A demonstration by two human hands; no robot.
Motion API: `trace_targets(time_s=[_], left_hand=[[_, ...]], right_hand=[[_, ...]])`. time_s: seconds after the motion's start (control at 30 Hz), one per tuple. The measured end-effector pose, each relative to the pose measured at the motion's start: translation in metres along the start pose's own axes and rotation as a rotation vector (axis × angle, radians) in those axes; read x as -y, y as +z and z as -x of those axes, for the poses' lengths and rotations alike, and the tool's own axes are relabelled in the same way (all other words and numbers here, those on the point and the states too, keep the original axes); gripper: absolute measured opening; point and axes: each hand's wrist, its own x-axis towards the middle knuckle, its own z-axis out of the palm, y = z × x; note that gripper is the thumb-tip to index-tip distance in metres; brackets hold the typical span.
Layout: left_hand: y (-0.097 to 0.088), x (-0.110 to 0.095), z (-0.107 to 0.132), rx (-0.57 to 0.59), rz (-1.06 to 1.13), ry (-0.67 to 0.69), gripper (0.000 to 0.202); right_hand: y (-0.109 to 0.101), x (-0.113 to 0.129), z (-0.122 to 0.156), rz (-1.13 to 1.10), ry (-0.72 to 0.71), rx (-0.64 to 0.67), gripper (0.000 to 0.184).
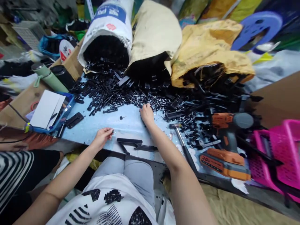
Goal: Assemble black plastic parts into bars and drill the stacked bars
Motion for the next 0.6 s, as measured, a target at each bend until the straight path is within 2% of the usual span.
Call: trace_targets(time_s=[0.07,0.17,0.33,0.47,0.53,0.6], left_hand=[[-0.003,0.006,0.014,0.037,0.102,-0.086,0.034],[-0.002,0.015,0.025,0.026,0.099,-0.106,0.034],[0.007,0.022,0.026,-0.05,0.021,-0.03,0.03],[0.014,0.023,0.027,-0.017,-0.123,0.084,0.022],[0.016,0.027,0.026,0.02,-0.243,0.12,0.017],[0.017,0.033,0.024,0.026,-0.327,0.128,0.014]], right_hand=[[-0.001,0.001,0.007,0.011,-0.016,-0.014,0.032],[-0.001,0.0,0.019,0.005,-0.014,0.012,0.033],[-0.005,-0.013,0.035,-0.1,-0.057,0.064,0.035],[-0.011,-0.023,0.051,-0.151,-0.12,0.094,0.034],[-0.015,-0.019,0.057,-0.144,-0.16,0.035,0.034],[-0.02,-0.002,0.058,-0.203,-0.236,-0.037,0.035]])
